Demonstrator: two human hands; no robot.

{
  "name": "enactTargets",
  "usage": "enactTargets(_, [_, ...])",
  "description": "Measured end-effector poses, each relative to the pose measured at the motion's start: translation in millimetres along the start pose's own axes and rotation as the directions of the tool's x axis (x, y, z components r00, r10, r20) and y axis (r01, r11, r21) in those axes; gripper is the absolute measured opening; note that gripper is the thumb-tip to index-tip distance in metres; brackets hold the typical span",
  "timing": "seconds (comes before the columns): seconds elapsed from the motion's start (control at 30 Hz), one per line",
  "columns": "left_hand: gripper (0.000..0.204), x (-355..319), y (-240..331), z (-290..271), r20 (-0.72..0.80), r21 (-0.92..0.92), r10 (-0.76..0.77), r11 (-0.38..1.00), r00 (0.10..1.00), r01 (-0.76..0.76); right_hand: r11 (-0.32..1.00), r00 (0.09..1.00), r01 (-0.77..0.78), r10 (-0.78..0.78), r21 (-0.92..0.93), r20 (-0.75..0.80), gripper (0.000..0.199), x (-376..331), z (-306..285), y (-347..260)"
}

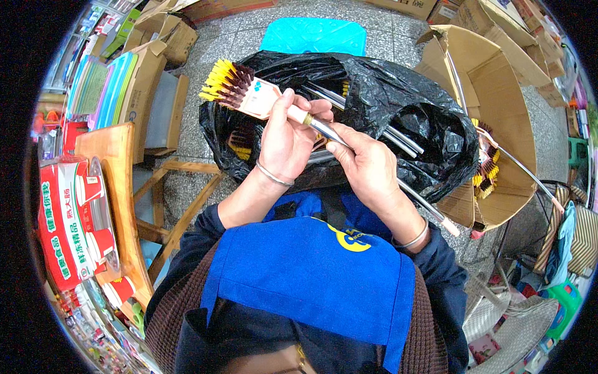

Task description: The person assembles cleaning brooms by inserting metal rods into brush heads and attaching end caps. They retrieve parts from a black plastic bag and place completed brooms into a cardboard box.

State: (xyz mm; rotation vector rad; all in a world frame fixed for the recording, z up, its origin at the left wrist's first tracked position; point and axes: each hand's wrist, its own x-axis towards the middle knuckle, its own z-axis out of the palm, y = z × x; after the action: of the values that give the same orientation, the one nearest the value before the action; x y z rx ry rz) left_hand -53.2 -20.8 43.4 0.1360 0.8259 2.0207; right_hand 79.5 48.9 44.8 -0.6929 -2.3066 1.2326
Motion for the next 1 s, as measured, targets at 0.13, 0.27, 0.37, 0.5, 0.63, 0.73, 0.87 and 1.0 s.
enactTargets(0.13, [0.032,-1,1,0,0.03,0.048,0.017,0.999,0.999,-0.018,0.892,0.957,-0.251,0.17,0.377,0.235,0.028,2,-4,3])
enactTargets(0.27, [0.032,-4,1,0,0.052,0.084,0.02,0.996,0.998,-0.024,0.613,0.801,-0.567,0.257,0.55,0.54,0.028,5,-22,0])
enactTargets(0.37, [0.031,-5,0,1,0.072,0.122,0.045,0.991,0.996,-0.053,0.604,0.792,-0.59,0.303,0.536,0.53,0.028,5,-20,-5])
enactTargets(0.5, [0.031,-5,-5,3,0.008,0.062,0.055,0.997,0.998,-0.055,0.919,0.978,-0.203,0.173,0.339,0.118,0.027,-3,2,-9])
enactTargets(0.63, [0.029,-4,-8,1,0.013,0.03,0.089,0.996,0.996,-0.089,0.832,0.947,0.147,-0.274,-0.534,-0.166,0.033,-8,6,-9])
enactTargets(0.73, [0.028,-3,-9,1,-0.003,0.002,0.091,0.996,0.996,-0.091,0.771,0.936,0.179,-0.325,-0.612,-0.135,0.035,-7,6,-11])
enactTargets(0.87, [0.028,-4,-7,5,-0.096,0.034,0.04,0.999,0.995,-0.037,0.986,0.994,-0.108,0.112,-0.127,0.021,0.029,-2,2,-17])
enactTargets(1.0, [0.031,-11,-6,12,-0.057,0.053,0.052,0.997,0.997,-0.049,0.411,0.662,-0.748,0.411,0.52,0.627,0.023,9,-23,-13])
